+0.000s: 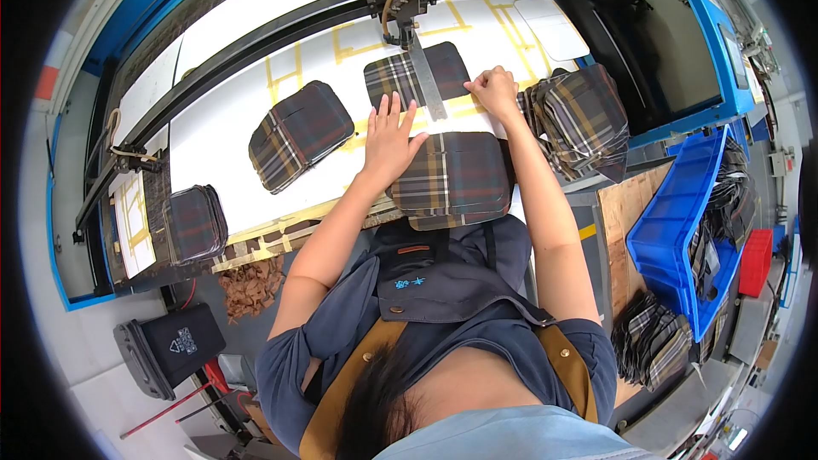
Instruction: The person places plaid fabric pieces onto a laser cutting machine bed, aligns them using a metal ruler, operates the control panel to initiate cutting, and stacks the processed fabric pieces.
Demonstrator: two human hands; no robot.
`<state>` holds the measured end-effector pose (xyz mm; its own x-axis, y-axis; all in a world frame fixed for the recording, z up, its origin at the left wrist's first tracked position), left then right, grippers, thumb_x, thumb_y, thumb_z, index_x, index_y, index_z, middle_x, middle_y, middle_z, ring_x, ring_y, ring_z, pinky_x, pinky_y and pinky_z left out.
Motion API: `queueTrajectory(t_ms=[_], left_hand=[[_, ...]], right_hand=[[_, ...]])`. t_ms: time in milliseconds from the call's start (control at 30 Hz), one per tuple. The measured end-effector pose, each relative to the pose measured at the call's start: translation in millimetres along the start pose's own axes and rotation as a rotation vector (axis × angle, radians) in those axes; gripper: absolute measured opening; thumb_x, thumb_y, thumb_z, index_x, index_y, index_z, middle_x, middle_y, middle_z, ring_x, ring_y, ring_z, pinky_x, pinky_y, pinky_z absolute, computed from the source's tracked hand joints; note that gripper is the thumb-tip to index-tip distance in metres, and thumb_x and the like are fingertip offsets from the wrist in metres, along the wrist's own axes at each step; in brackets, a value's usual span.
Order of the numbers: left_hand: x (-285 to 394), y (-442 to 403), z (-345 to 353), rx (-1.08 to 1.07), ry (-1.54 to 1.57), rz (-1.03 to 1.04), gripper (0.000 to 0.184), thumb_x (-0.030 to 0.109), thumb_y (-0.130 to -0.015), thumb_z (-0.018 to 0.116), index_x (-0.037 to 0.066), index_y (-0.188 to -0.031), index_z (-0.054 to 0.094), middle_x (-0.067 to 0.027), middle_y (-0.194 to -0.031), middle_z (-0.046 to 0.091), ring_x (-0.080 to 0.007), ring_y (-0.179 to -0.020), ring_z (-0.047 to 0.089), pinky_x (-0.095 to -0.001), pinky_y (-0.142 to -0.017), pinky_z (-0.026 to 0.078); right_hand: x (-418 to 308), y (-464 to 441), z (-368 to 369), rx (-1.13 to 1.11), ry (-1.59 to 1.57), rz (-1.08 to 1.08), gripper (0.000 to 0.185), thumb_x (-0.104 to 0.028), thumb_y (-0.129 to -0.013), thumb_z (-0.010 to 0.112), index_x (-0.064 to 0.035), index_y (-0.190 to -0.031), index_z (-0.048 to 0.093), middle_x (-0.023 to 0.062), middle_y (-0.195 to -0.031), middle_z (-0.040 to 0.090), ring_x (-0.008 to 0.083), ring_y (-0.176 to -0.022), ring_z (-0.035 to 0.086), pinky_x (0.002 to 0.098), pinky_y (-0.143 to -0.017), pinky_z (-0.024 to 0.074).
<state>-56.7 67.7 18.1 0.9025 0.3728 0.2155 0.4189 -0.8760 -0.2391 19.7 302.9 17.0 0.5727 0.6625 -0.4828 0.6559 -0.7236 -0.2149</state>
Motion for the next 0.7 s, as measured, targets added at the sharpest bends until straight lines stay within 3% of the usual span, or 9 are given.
queueTrajectory(t_ms=[200,267,500,700], left_hand=[[10.4,-6.5,-4.1,0.054,-0.006,-0.009,0.06,0.049,-0.098,0.053,0.016,-0.148,0.048,-0.0307,-0.154,0.032,-0.0469,-0.146,0.024,-0.058,-0.118,0.017],[11.2,-7.4,-5.5,0.066,0.017,-0.009,0.06,0.048,-0.097,0.055,0.014,-0.146,0.049,-0.029,-0.153,0.034,-0.0451,-0.145,0.026,-0.0582,-0.118,0.018],[13.6,-15.2,1.0,0.068,0.047,-0.028,0.058,0.045,-0.096,0.057,0.007,-0.14,0.053,-0.0228,-0.152,0.041,-0.039,-0.145,0.031,-0.0609,-0.116,0.02],[20.4,-16.4,-2.3,0.114,-0.004,-0.031,0.056,0.045,-0.096,0.057,0.013,-0.142,0.052,-0.0239,-0.15,0.041,-0.0405,-0.143,0.032,-0.0641,-0.114,0.021]], right_hand=[[-1.2,2.1,-0.5,-0.064,-0.046,0.058,0.03,-0.037,-0.075,0.084,-0.0085,-0.074,0.074,0.0111,-0.089,0.066,0.0321,-0.095,0.06,0.0461,-0.082,0.0445],[5.9,0.5,9.9,-0.125,-0.105,0.109,0.028,-0.035,-0.076,0.083,-0.0089,-0.072,0.073,0.0117,-0.098,0.062,0.0324,-0.104,0.055,0.0467,-0.09,0.0396],[2.3,1.1,7.8,-0.07,-0.089,0.064,0.025,-0.031,-0.077,0.081,-0.0085,-0.072,0.073,0.0121,-0.1,0.063,0.0339,-0.104,0.055,0.048,-0.09,0.0403],[2.3,0.6,8.0,-0.097,-0.079,0.071,0.024,-0.03,-0.077,0.081,-0.0086,-0.073,0.074,0.0132,-0.101,0.064,0.0345,-0.105,0.056,0.0491,-0.09,0.0413]])
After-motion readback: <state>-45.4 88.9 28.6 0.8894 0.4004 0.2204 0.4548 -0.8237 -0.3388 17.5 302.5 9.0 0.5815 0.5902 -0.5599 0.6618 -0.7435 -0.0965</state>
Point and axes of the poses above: each hand's wrist, its own y-axis away from the middle knuckle, its own z-axis out of the palm, x = y × z, the point moved 10 cm from there along -y, towards the middle knuckle
